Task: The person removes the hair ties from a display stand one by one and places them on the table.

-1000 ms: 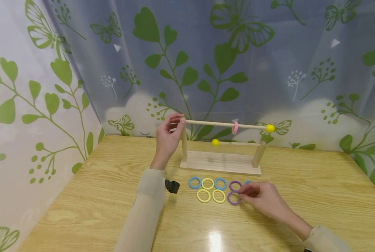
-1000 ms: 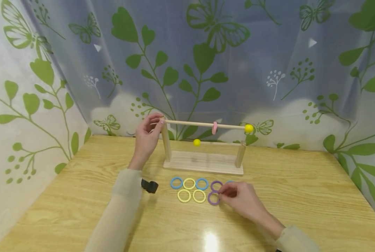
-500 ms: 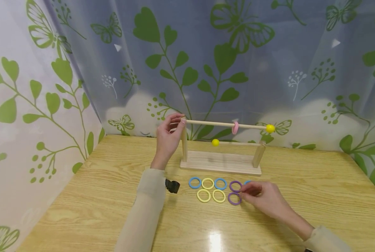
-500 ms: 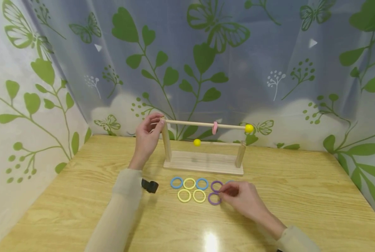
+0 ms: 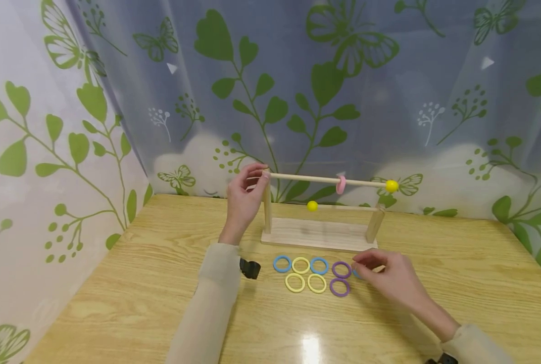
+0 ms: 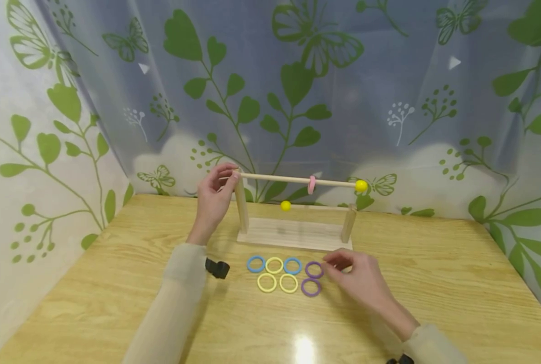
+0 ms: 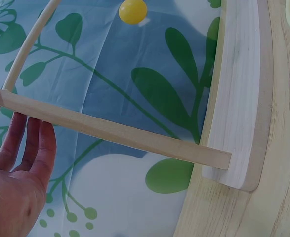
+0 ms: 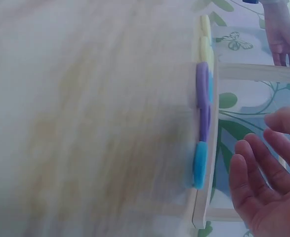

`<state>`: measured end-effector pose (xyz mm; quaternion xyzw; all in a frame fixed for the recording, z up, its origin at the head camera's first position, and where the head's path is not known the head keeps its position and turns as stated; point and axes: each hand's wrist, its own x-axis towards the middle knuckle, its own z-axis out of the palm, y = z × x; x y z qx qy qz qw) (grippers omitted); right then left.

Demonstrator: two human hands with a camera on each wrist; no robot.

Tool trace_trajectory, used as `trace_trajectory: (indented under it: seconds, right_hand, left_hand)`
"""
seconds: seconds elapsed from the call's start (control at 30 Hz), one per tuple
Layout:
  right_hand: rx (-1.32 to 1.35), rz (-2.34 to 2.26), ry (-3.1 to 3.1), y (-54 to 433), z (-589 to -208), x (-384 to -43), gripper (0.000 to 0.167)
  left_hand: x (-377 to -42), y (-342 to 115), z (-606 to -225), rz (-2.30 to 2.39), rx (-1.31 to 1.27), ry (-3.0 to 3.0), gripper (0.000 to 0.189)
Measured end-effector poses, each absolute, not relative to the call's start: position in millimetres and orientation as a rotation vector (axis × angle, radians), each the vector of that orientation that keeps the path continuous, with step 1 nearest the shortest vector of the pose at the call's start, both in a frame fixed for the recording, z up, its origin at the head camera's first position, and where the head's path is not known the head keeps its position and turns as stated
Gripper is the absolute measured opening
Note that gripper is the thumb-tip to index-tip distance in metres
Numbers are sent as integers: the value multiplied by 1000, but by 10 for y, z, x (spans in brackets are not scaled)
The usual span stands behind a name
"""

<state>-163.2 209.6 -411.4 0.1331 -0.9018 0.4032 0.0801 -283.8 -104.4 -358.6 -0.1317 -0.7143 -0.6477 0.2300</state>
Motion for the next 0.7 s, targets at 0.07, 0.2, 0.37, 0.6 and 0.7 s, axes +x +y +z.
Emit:
trace_trajectory:
  seconds: [0.07,0.2,0.37,0.6,0.7]
  right_hand:
    - [393,1218,-2667,2094,-4101,-1640,6]
    - [375,1235,-2623,2090,-4074,-1664,6]
    - [313,1226,-2602,2089,-4042,-1690,9]
    - [235,1214,-2564,2092,-3999,-1718,14]
    - [213,1199,-2551,2096,-3984,-1745,16]
  left_hand:
    - [-2835,-1041,-3585,-1784,-360,-1965,21]
    - [-2833,-1038,-3585,-1784,-359,-1965,21]
    - [-2831,-1031,-3582,-1783,-368,-1964,22]
    - [-2840,-1035,-3588,-1789,-368,-1948,21]
    - [-2842,-1039,-3595,-1788,-369,-1948,20]
